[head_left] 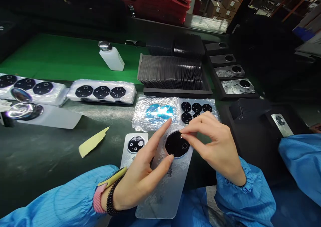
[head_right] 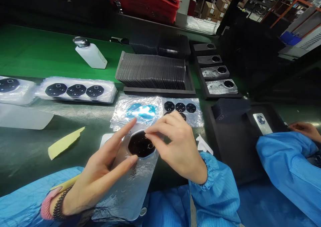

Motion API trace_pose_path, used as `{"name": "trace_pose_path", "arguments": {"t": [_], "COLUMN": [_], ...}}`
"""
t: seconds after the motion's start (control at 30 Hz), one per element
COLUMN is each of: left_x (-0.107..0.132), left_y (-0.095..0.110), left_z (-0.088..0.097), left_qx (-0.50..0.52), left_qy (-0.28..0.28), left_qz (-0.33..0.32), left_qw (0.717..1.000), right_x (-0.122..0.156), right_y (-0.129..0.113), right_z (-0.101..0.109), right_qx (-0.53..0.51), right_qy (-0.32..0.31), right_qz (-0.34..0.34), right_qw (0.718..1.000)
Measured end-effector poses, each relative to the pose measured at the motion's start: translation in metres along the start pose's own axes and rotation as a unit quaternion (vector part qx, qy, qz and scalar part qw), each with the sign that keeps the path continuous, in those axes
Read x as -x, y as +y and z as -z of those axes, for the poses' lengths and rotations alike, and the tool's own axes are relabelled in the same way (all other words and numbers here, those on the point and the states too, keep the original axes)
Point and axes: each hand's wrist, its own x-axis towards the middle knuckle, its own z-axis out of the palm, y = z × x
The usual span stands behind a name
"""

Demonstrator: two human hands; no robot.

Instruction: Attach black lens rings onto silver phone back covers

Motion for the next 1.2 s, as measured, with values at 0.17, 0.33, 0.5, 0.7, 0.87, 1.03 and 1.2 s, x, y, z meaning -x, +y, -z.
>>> {"name": "trace_pose_path", "arguments": {"t": [0.17, 0.33, 0.5, 0.7, 0.87, 1.03, 1.2], "left_x": [0.0, 0.0, -0.001, -0.002, -0.001, 0.002, 0.005], "left_y": [0.002, 0.003, -0.005, -0.003, -0.001, -0.011, -0.021], "left_z": [0.0, 0.0, -0.001, -0.002, -0.004, -0.005, -0.004], "left_qx": [-0.003, 0.0, 0.019, 0.027, 0.034, 0.037, 0.031], "left_qy": [0.004, 0.003, 0.006, -0.004, -0.014, -0.022, -0.036], "left_qz": [0.01, -0.007, 0.007, -0.008, -0.057, -0.125, -0.149], "left_qw": [1.0, 1.0, 1.0, 1.0, 0.998, 0.991, 0.988], "right_x": [0.003, 0.007, 0.011, 0.02, 0.026, 0.03, 0.035], "right_y": [-0.001, -0.003, -0.005, -0.004, -0.005, -0.004, -0.005], "right_z": [-0.002, -0.005, -0.006, -0.006, -0.007, -0.008, -0.008], "right_qx": [0.009, 0.041, 0.097, 0.158, 0.191, 0.227, 0.288], "right_qy": [0.013, 0.044, 0.048, 0.059, 0.079, 0.085, 0.076], "right_qz": [0.015, 0.063, 0.104, 0.151, 0.173, 0.189, 0.223], "right_qw": [1.0, 0.996, 0.989, 0.974, 0.963, 0.952, 0.928]}}
